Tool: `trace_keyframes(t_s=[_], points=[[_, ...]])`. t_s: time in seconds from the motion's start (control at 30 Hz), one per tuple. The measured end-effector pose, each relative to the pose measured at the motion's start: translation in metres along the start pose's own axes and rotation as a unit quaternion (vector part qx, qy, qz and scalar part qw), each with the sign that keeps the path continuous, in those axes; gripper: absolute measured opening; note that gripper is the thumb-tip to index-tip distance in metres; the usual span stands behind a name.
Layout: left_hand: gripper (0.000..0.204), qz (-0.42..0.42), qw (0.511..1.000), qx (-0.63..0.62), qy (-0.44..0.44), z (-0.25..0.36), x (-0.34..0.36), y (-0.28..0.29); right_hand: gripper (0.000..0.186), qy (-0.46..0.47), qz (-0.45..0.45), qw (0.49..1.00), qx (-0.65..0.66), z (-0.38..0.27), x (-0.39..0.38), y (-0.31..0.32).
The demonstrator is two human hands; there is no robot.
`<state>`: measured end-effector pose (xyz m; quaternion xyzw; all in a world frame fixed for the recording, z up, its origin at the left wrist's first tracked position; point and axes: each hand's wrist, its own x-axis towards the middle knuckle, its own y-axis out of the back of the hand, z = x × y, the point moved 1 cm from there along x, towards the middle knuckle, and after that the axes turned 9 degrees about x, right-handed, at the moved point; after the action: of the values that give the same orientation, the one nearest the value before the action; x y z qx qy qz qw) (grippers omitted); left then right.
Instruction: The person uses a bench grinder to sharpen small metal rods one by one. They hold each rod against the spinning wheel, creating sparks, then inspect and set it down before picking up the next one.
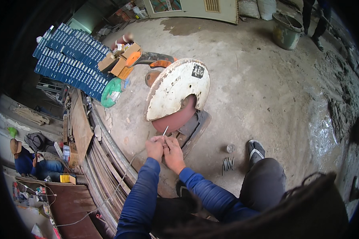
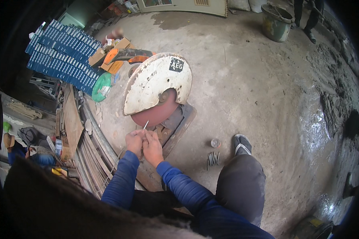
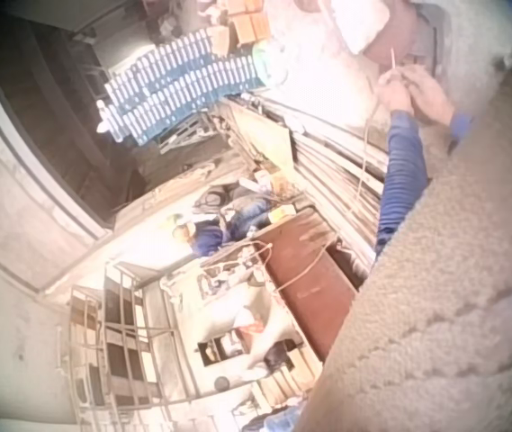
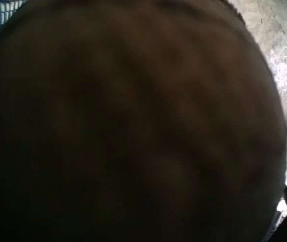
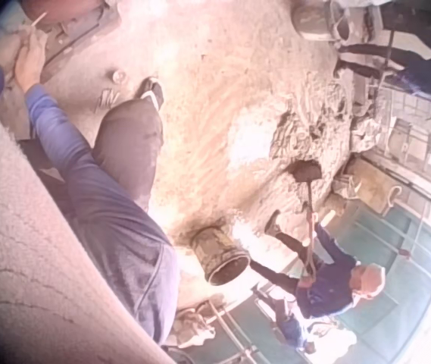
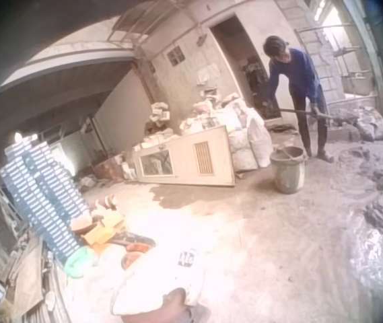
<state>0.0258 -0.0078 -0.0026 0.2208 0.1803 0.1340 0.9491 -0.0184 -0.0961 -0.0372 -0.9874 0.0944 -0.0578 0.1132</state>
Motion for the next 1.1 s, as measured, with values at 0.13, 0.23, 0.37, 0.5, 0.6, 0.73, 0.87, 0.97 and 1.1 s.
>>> trace_keyframes(t_s=[0.13, 0.23, 0.37, 0.5, 0.6, 0.73, 0.87, 0.97, 1.1], points=[[0.014, -0.004, 1.000, -0.010, -0.001, -0.004, 0.005, 0.002, 0.040, 0.006, -0.003, 1.000, 0.000, 0.001, -0.001, -0.002], [0.014, -0.007, 1.000, -0.021, -0.001, -0.005, 0.008, 0.004, 0.040, 0.017, -0.004, 1.000, 0.004, 0.004, 0.000, -0.005], [0.014, -0.003, 1.000, -0.030, -0.002, -0.001, 0.009, 0.005, 0.039, 0.017, -0.011, 1.000, 0.001, 0.006, 0.003, -0.007], [0.014, 0.000, 0.999, -0.038, -0.003, 0.003, 0.006, 0.004, 0.038, 0.008, -0.016, 1.000, 0.004, 0.006, 0.004, -0.007], [0.014, 0.000, 0.999, -0.043, -0.003, 0.005, 0.005, 0.003, 0.038, 0.008, -0.019, 1.000, 0.003, 0.006, 0.005, -0.008], [0.013, 0.000, 1.000, -0.029, 0.006, 0.004, 0.007, 0.005, 0.039, 0.018, -0.019, 1.000, -0.001, 0.008, 0.004, -0.009], [0.013, -0.001, 1.000, -0.023, 0.014, 0.003, 0.009, 0.006, 0.042, -0.002, -0.024, 1.000, 0.020, 0.011, 0.003, -0.012], [0.012, 0.000, 1.000, -0.022, 0.014, 0.003, 0.010, 0.006, 0.043, -0.005, -0.024, 0.999, 0.030, 0.014, 0.004, -0.014], [0.012, 0.006, 0.999, -0.034, 0.017, 0.002, 0.009, 0.005, 0.044, -0.001, -0.027, 0.999, 0.040, 0.017, 0.005, -0.014]])
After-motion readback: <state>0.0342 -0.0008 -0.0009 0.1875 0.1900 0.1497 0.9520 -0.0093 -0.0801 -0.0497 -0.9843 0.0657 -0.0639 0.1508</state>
